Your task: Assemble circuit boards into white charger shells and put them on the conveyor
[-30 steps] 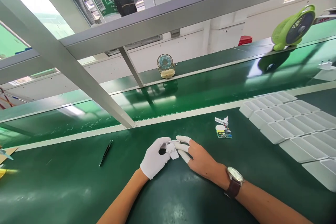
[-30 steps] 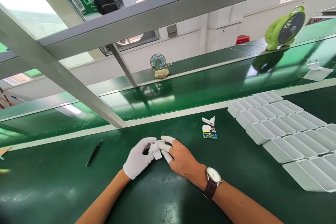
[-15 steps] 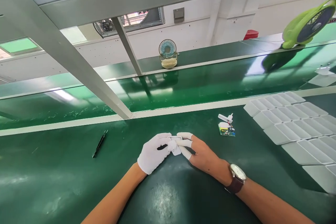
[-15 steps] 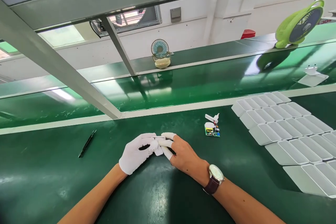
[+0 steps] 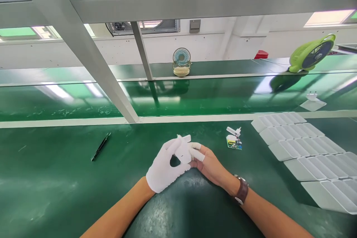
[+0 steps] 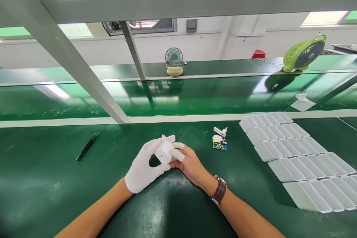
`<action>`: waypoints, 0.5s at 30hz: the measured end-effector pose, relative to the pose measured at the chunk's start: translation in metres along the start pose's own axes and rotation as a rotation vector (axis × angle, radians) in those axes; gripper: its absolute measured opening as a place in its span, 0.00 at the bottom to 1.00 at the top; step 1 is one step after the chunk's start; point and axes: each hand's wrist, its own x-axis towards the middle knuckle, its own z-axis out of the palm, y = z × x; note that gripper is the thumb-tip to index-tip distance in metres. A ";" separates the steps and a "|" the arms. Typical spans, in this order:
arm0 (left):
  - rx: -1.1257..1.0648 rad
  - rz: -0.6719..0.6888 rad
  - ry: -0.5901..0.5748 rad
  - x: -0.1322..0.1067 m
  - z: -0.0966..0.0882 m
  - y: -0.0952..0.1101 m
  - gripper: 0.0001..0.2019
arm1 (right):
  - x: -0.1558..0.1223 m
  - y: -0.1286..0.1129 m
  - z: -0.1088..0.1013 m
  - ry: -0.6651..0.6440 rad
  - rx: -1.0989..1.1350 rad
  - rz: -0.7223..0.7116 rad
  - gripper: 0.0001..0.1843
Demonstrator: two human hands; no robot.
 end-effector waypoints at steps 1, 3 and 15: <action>0.007 0.003 0.007 0.000 0.001 0.002 0.35 | 0.000 0.001 0.001 -0.023 0.010 0.033 0.19; 0.003 -0.021 0.013 0.000 0.000 0.006 0.31 | -0.001 0.003 0.002 -0.065 0.011 0.055 0.19; 0.009 -0.100 -0.053 0.004 -0.007 0.012 0.28 | -0.001 0.008 0.000 -0.135 -0.001 0.079 0.20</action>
